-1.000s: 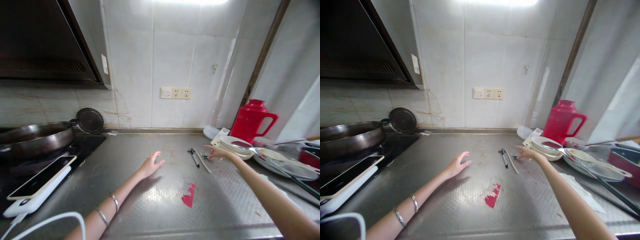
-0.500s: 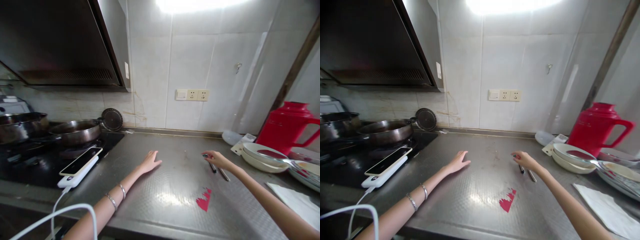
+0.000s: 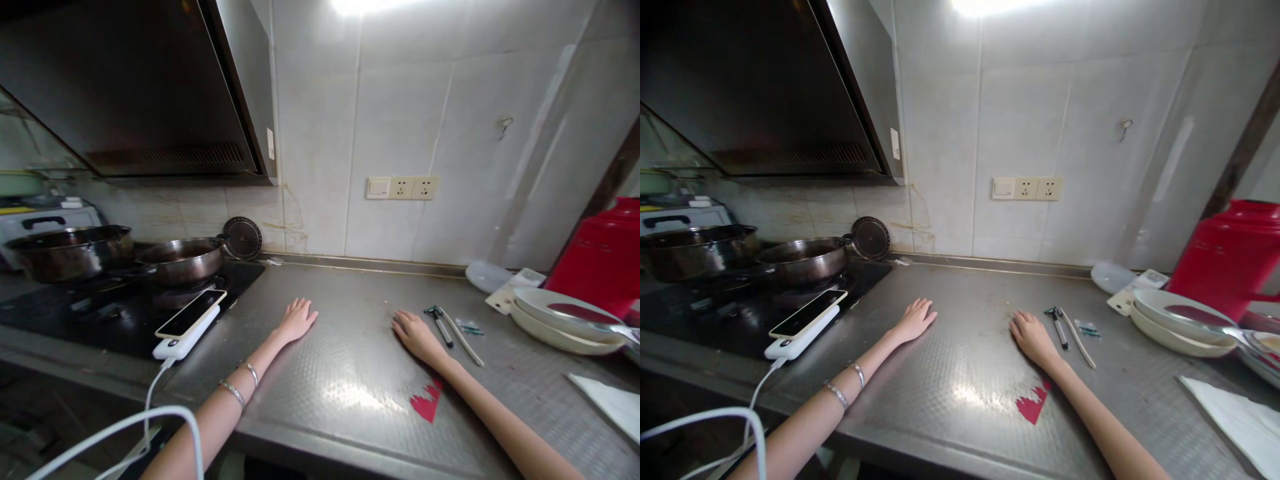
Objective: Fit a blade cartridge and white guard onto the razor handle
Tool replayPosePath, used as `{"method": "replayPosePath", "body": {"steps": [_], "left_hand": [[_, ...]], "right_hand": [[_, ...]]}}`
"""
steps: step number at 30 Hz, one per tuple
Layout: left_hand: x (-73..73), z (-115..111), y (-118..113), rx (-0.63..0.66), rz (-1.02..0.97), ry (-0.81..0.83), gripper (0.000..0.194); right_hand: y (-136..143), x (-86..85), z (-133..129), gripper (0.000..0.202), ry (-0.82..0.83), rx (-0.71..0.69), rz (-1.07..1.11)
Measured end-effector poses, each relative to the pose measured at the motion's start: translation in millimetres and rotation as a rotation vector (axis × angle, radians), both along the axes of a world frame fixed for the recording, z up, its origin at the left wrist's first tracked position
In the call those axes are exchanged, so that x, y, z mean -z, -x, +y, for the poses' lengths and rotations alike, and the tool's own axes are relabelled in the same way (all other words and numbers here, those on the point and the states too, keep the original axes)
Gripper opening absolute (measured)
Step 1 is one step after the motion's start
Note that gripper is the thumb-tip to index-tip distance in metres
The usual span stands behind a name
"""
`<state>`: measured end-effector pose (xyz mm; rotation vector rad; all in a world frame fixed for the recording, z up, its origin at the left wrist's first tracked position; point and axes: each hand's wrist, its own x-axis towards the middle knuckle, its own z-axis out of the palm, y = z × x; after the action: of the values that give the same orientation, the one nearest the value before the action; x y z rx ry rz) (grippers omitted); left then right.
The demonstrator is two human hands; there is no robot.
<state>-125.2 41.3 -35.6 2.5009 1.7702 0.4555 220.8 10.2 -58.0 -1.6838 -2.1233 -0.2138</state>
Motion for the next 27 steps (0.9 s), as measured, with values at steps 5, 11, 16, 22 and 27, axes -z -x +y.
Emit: {"method": "replayPosePath", "body": {"steps": [5, 11, 16, 22, 27], "left_hand": [[0.0, 1.0, 1.2, -0.009, 0.031, 0.015, 0.053], [1.6, 3.9, 3.7, -0.001, 0.052, 0.013, 0.051], [1.1, 5.5, 4.9, 0.007, 0.061, 0.033, 0.052], [1.2, 7.4, 6.1, 0.019, 0.047, 0.04, 0.051], [1.7, 8.1, 6.8, 0.017, 0.027, 0.037, 0.051]], "right_hand": [[2.3, 0.2, -4.0, 0.038, 0.016, 0.015, 0.049], [2.9, -1.2, -5.0, 0.036, 0.012, 0.002, 0.045], [1.6, 2.4, -3.2, 0.036, 0.018, 0.013, 0.019], [-1.3, 3.6, -1.5, 0.039, 0.039, 0.005, -0.006], [-3.6, 4.5, -1.7, 0.038, 0.041, 0.003, 0.027]]}}
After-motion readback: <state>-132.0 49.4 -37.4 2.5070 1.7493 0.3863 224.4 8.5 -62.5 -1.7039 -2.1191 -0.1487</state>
